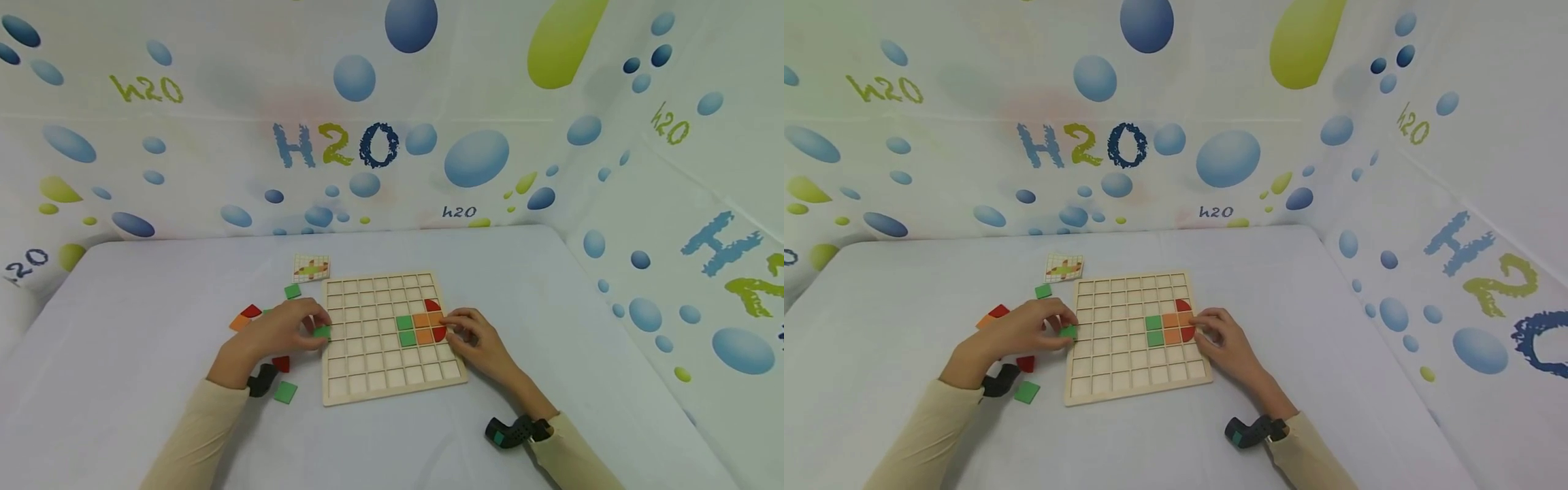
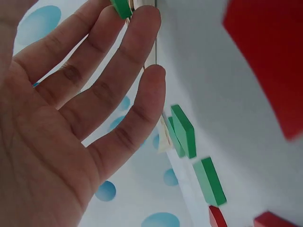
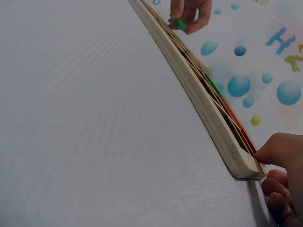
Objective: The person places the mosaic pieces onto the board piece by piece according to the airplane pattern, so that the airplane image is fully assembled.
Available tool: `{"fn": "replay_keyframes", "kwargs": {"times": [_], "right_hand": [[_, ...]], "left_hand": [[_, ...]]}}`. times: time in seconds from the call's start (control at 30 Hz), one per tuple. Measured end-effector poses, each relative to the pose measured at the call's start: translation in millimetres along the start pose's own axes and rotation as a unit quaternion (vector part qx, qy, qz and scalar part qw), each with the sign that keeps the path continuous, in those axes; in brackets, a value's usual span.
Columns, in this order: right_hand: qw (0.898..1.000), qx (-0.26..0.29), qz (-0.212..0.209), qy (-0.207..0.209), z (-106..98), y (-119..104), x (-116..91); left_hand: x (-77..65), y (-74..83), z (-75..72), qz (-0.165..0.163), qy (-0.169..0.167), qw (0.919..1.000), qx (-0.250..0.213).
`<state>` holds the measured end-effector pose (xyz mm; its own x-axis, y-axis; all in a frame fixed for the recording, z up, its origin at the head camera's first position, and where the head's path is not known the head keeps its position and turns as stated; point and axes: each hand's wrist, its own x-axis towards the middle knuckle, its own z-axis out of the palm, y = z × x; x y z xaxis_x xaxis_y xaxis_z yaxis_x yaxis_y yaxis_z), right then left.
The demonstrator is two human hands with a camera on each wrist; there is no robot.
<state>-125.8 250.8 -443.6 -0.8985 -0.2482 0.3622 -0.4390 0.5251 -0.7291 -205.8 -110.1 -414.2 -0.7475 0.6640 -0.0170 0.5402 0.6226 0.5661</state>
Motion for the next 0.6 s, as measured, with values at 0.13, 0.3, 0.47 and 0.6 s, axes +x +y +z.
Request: {"fn": "replay_keyframes", "kwargs": {"times": [0.13, 0.3, 0.47, 0.6], "right_hand": [[1.000, 0.000, 0.004, -0.002, 0.4, 1.4, -0.2], [1.000, 0.001, -0.002, 0.003, 1.1, 3.6, -0.4], [1.000, 0.009, 0.002, -0.001, -0.2, 3.7, -0.8], [1.000, 0.009, 0.002, -0.004, -0.8, 3.0, -1.0]], "left_hand": [[5.1, 4.1, 2.2, 0.019, 0.001, 0.9998, 0.005], [12.6, 9.1, 5.9, 0.043, -0.004, 0.9990, 0.009], [19.0, 16.0, 8.7, 0.050, -0.022, 0.9985, -0.002], [23.9, 21.4, 12.4, 0.057, -0.027, 0.9980, -0.005]]}}
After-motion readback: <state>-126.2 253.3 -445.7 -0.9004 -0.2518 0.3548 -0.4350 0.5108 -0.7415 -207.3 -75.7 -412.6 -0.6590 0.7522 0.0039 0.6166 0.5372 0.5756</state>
